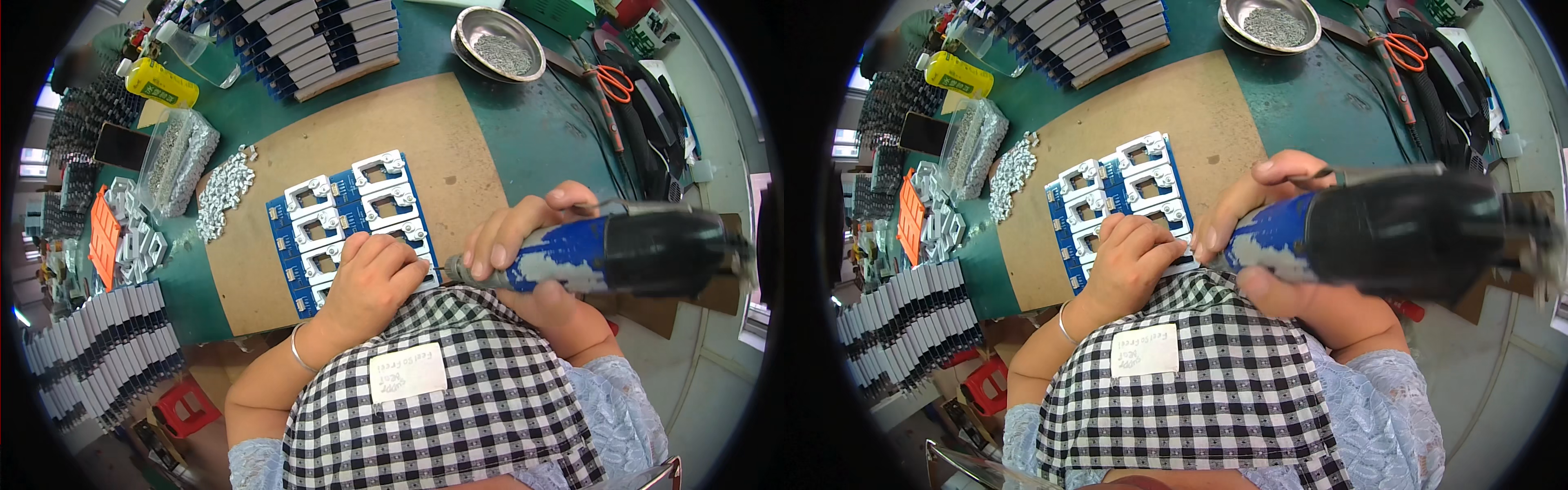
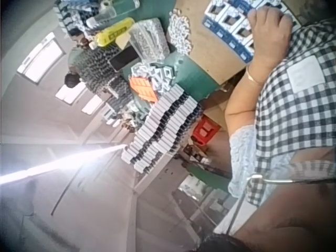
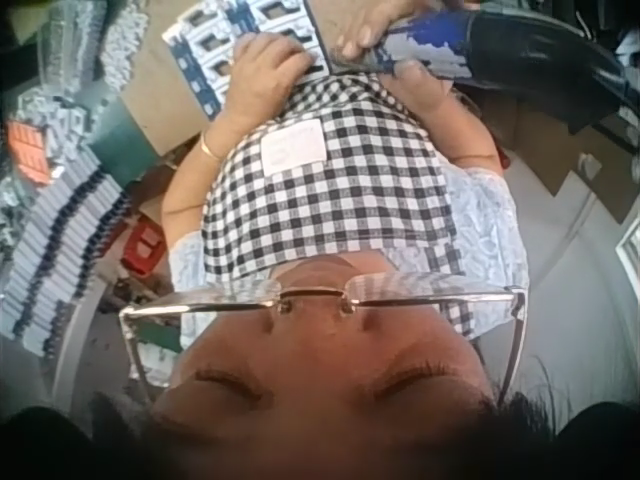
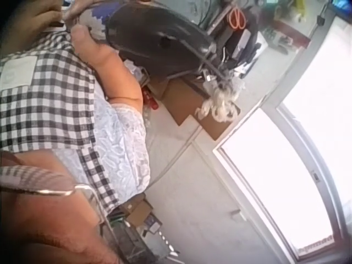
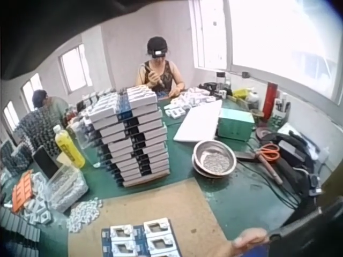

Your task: The person screws small screws and plastic frames onto a circuit board using an electric screwdriver.

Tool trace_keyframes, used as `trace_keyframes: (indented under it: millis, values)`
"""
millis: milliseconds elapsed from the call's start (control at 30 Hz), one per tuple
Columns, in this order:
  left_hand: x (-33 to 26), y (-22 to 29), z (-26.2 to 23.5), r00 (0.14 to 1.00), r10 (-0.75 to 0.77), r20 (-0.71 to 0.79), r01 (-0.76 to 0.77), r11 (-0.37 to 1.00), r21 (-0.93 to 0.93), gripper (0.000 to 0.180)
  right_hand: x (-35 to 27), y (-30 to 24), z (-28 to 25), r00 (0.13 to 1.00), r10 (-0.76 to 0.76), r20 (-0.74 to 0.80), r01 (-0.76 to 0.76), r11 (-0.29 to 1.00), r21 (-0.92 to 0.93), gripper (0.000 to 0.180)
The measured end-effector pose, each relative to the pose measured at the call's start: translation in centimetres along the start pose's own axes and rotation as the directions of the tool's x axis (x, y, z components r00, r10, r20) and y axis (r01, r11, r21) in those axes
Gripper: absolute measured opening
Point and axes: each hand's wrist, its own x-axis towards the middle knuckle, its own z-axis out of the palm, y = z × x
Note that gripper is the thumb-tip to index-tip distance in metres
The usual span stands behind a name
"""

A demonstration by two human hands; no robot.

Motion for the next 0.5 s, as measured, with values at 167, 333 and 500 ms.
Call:
trace_keyframes:
  millis: [167, 333, 500]
  values:
    - [-0.5, -0.6, 0.9, 0.996, -0.055, -0.067, 0.044, 0.987, -0.153, 0.029, 0.7, -1.0, 0.9, 0.952, -0.078, 0.297, 0.144, 0.968, -0.205, 0.063]
    - [-0.6, -0.7, 0.7, 0.995, -0.079, -0.063, 0.066, 0.98, -0.188, 0.024, 1.0, -0.5, 1.7, 0.95, -0.017, 0.313, 0.099, 0.964, -0.247, 0.063]
    - [-0.6, -0.6, 0.7, 0.994, -0.091, -0.06, 0.074, 0.968, -0.241, 0.025, 1.6, -0.3, 1.8, 0.944, 0.017, 0.33, 0.075, 0.962, -0.264, 0.063]
